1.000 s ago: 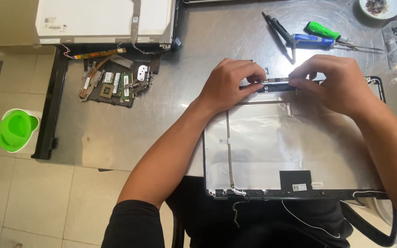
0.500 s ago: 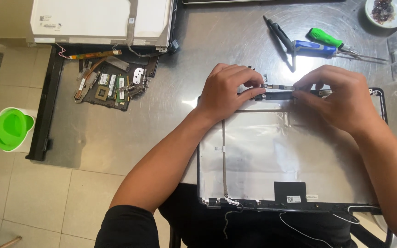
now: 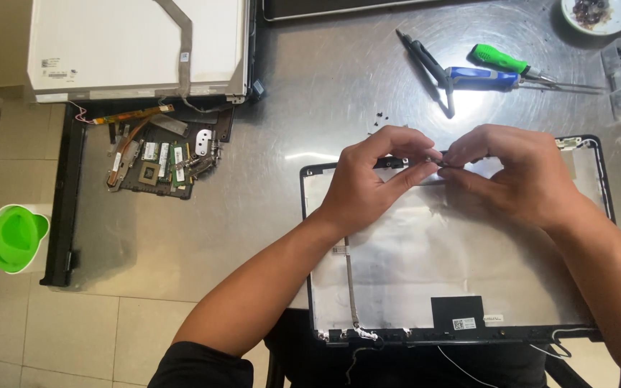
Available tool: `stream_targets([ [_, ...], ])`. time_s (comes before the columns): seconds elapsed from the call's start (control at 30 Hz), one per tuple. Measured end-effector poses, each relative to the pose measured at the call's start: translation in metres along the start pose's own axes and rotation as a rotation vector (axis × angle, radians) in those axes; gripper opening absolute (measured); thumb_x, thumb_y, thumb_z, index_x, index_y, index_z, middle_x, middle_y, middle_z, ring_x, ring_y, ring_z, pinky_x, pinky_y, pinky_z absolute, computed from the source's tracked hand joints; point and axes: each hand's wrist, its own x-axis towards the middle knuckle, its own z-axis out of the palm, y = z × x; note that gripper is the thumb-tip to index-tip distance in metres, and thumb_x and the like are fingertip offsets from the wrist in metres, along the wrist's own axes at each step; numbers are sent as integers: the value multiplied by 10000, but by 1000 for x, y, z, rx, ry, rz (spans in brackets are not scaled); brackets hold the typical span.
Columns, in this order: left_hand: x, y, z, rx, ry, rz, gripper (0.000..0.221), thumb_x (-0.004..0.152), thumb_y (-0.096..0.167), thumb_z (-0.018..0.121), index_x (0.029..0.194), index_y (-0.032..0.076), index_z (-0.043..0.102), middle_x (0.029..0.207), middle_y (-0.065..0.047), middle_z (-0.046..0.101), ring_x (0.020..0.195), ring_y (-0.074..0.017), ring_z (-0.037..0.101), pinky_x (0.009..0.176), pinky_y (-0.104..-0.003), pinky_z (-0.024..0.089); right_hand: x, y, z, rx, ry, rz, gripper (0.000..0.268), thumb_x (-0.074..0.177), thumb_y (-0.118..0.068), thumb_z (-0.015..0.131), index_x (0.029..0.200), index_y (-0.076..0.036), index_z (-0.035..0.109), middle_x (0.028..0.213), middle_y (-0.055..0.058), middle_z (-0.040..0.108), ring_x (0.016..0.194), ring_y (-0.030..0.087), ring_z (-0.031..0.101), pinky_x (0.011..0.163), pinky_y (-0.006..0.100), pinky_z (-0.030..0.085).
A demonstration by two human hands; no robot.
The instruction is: Cleaning a laptop bezel and installing a small electronic component with screws
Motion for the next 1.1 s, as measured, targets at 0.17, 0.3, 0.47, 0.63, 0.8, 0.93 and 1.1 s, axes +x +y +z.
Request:
stream_targets([
  [0.17, 1, -8, -7, 21, -27, 34, 407, 1006, 82, 671, 1305, 125, 398, 1064, -121, 672, 1010, -250, 768, 983, -331, 631, 5, -2, -12, -41, 10, -197, 277, 910, -79, 784, 1145, 32, 688, 1083, 170, 740, 1006, 286, 725, 927, 369, 580],
  [0.3, -1, -16, -7, 142, -186, 159, 571, 1036, -24, 643, 1420, 78, 233, 1025, -130, 628, 913, -225, 672, 932, -306, 622, -1, 3, -15, -97, 68, -299, 203, 1009, 10, 734, 1210, 15, 703, 1170, 229, 706, 1021, 325, 707, 912, 371, 559],
  [0.47, -2, -17, -4, 233, -199, 139, 592, 1036, 54, 690, 1460, 132, 285, 1027, -69, 729, 984, -206, 744, 950, -308, 603, 5, 1, -10, -116, 14, -366, 134, 954, 5, 788, 1079, -9, 740, 1014, 135, 720, 855, 253, 683, 787, 338, 537],
  [0.63, 13, -18, -8, 287, -124, 129, 428, 1034, 103, 670, 1390, 180, 447, 1081, -18, 776, 975, -173, 757, 929, -272, 618, 4, 7, -14, -152, 48, -282, 116, 951, -11, 821, 1040, -44, 754, 993, 98, 727, 883, 233, 680, 790, 322, 526],
  [0.8, 33, -19, -20, 455, -220, 219, 328, 926, -15, 730, 1173, 135, 574, 993, -70, 740, 962, -190, 753, 867, -297, 580, 11, 10, -33, -302, 75, -19, 151, 976, 21, 819, 947, -93, 725, 923, 11, 701, 753, 175, 521, 760, 315, 446],
  [0.93, 32, -36, -20, 466, -193, 281, 196, 945, -16, 712, 1110, 72, 651, 1036, -41, 733, 911, -182, 746, 852, -289, 586, 11, 22, -32, -355, -17, 73, 95, 945, -66, 824, 943, -142, 767, 917, -20, 742, 749, 159, 599, 745, 305, 477],
  [1.1, 26, -34, -17, 590, -83, 448, 65, 997, 42, 706, 1042, 80, 679, 911, -20, 752, 815, -186, 713, 907, -376, 487, -2, 29, -28, -177, 117, 38, 147, 1001, 32, 865, 1063, -60, 769, 1027, 51, 758, 852, 136, 646, 707, 277, 389],
])
